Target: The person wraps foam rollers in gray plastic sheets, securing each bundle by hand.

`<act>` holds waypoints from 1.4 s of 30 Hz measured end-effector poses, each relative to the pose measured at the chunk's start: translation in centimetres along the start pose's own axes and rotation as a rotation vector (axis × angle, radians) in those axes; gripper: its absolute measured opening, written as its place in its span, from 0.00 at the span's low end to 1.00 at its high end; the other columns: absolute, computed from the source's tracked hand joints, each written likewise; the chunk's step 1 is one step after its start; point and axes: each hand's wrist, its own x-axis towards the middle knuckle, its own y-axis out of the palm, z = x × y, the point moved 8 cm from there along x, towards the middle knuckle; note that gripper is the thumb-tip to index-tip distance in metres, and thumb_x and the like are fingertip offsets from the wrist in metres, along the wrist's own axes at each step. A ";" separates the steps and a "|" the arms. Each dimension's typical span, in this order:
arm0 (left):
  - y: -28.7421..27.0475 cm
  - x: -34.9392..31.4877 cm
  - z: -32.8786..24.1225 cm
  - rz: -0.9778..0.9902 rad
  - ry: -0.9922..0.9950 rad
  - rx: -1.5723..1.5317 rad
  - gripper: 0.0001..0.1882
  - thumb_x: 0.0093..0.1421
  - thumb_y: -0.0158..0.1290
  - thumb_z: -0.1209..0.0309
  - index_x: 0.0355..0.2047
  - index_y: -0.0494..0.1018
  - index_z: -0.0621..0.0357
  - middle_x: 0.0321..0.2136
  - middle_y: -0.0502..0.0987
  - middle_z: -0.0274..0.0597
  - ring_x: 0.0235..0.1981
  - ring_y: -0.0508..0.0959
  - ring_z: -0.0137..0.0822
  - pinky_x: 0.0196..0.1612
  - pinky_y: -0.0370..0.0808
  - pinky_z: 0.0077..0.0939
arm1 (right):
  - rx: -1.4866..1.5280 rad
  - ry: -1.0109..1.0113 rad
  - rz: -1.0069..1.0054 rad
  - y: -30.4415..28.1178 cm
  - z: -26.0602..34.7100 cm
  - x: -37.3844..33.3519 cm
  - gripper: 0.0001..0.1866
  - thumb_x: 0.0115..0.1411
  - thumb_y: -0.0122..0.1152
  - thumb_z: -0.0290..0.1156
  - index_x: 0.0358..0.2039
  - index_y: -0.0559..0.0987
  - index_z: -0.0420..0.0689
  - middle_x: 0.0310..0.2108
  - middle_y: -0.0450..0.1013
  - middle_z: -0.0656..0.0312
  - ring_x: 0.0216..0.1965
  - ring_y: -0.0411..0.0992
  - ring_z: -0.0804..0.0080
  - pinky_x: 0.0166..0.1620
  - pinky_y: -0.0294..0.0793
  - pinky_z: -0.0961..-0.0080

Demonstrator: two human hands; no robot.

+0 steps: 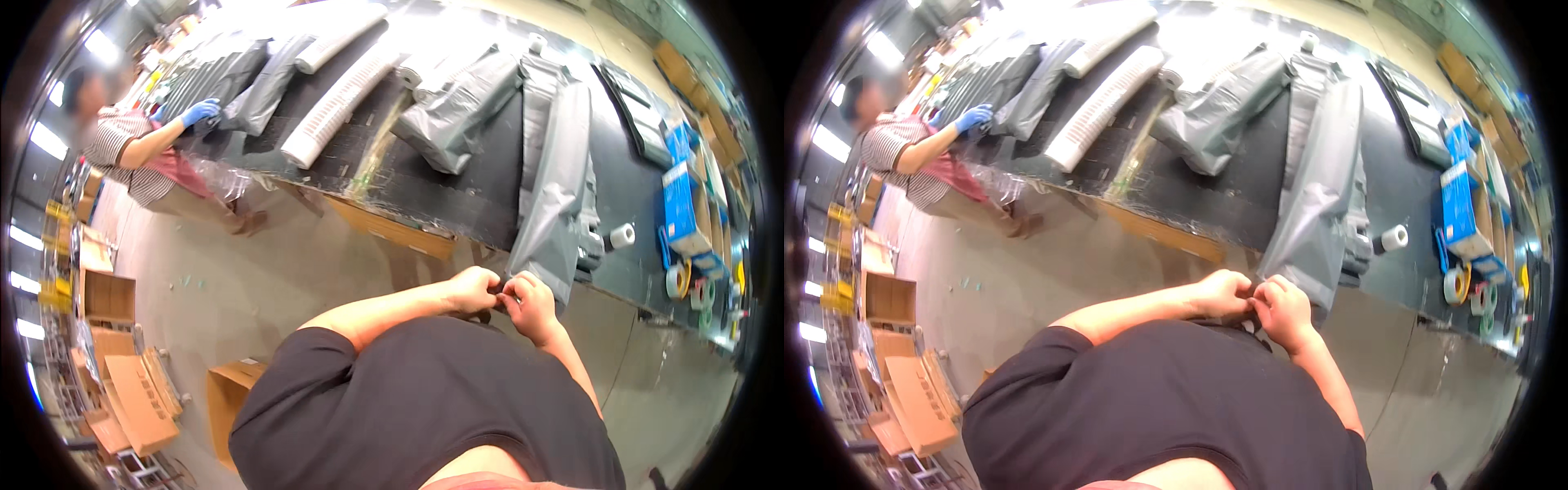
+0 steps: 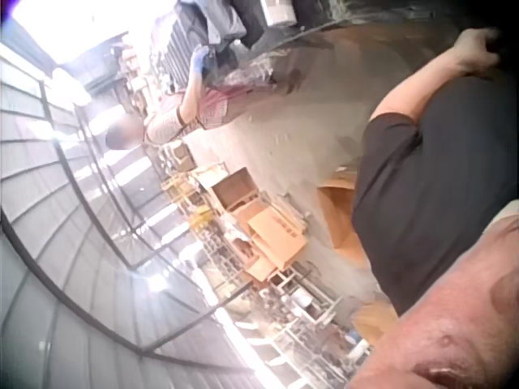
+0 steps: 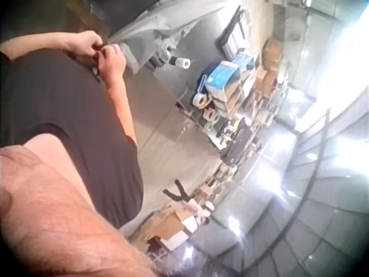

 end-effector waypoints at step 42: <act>1.0 -0.8 -0.2 0.014 0.077 0.058 0.08 0.54 0.58 0.75 0.36 0.80 0.61 0.30 0.72 0.38 0.29 0.74 0.29 0.35 0.72 0.27 | 0.168 0.212 -0.166 -1.1 -0.7 -2.7 0.08 0.47 0.70 0.27 0.26 0.78 0.45 0.29 0.73 0.62 0.31 0.74 0.62 0.35 0.74 0.68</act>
